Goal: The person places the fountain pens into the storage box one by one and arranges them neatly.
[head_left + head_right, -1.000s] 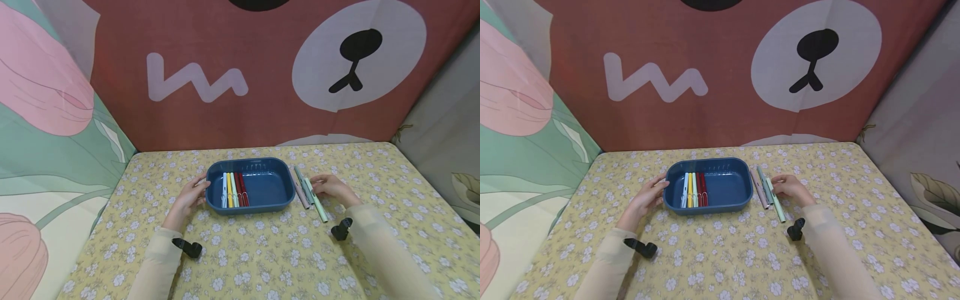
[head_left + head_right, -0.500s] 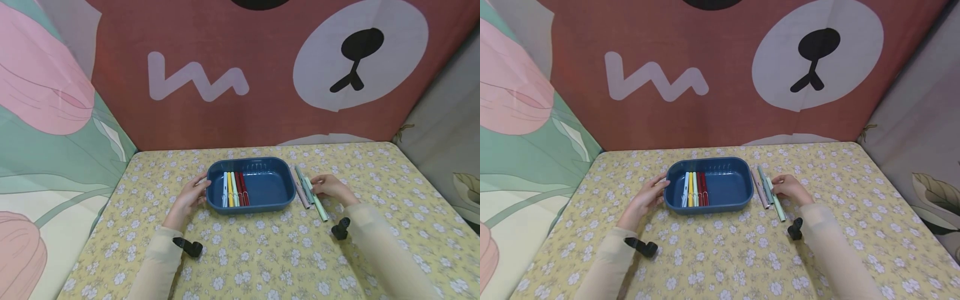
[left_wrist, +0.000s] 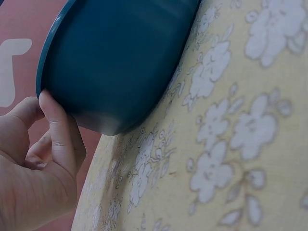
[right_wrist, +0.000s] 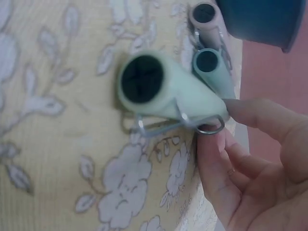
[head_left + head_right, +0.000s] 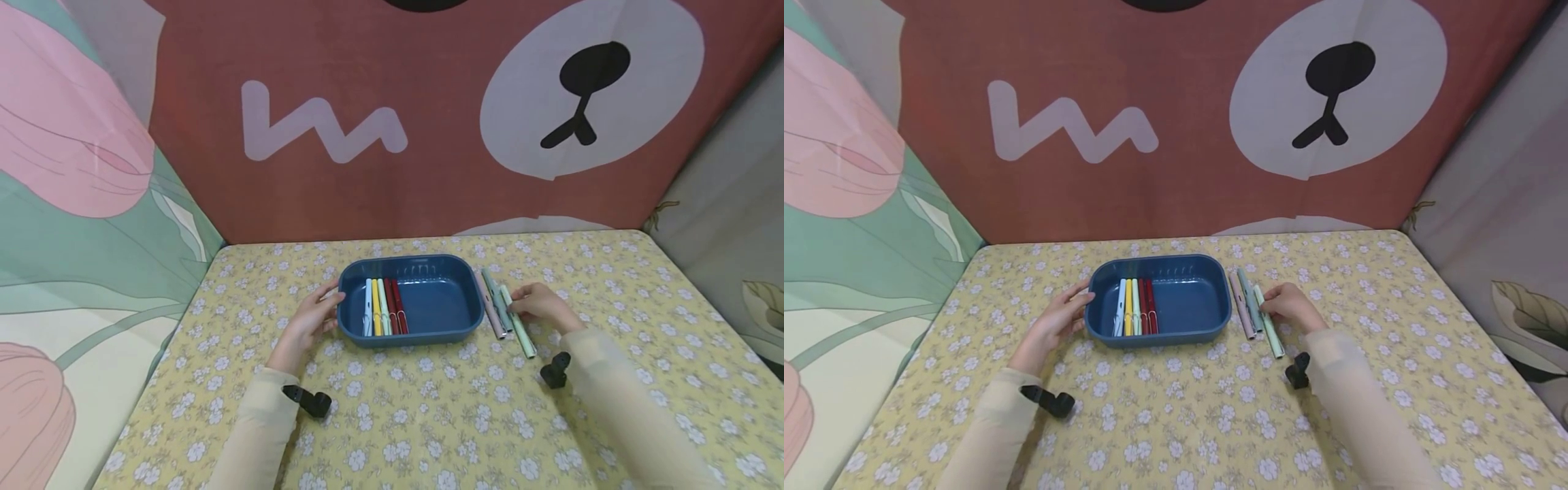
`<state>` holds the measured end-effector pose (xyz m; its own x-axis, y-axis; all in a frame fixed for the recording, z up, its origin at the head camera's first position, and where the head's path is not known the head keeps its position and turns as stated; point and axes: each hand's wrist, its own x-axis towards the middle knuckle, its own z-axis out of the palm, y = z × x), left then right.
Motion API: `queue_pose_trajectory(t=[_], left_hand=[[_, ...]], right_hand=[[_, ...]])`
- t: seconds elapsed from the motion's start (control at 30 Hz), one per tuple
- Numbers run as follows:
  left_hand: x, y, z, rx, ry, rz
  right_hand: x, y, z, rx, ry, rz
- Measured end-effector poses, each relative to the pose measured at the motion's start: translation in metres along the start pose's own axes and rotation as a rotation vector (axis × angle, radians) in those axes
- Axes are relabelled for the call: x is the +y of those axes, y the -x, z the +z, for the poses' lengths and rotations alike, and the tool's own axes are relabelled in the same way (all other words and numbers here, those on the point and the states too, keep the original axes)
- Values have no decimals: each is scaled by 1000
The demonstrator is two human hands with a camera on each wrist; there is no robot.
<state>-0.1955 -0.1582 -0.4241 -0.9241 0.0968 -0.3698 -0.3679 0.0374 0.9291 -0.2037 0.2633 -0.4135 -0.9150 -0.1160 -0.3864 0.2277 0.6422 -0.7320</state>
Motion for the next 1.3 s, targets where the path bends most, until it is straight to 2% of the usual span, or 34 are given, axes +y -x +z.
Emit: queue_pose_trajectory(t=[0.2, 0.3, 0.63, 0.8, 1.07, 1.3], left_hand=[[13, 14, 4, -30, 13, -17], [15, 16, 5, -22, 14, -25], [-1, -2, 0, 6, -7, -16], [-1, -2, 0, 10, -16, -3], [-1, -3, 0, 12, -4, -3], [-2, -3, 0, 15, -9, -4]], right_hand=[[4, 0, -8, -11, -47, 31], [4, 2, -12, -27, -76, 32], [1, 5, -19, -31, -80, 4], [-4, 5, -25, -22, -106, -9], [-23, 2, -30, 42, -225, -12], [-44, 1, -27, 75, -234, -7]])
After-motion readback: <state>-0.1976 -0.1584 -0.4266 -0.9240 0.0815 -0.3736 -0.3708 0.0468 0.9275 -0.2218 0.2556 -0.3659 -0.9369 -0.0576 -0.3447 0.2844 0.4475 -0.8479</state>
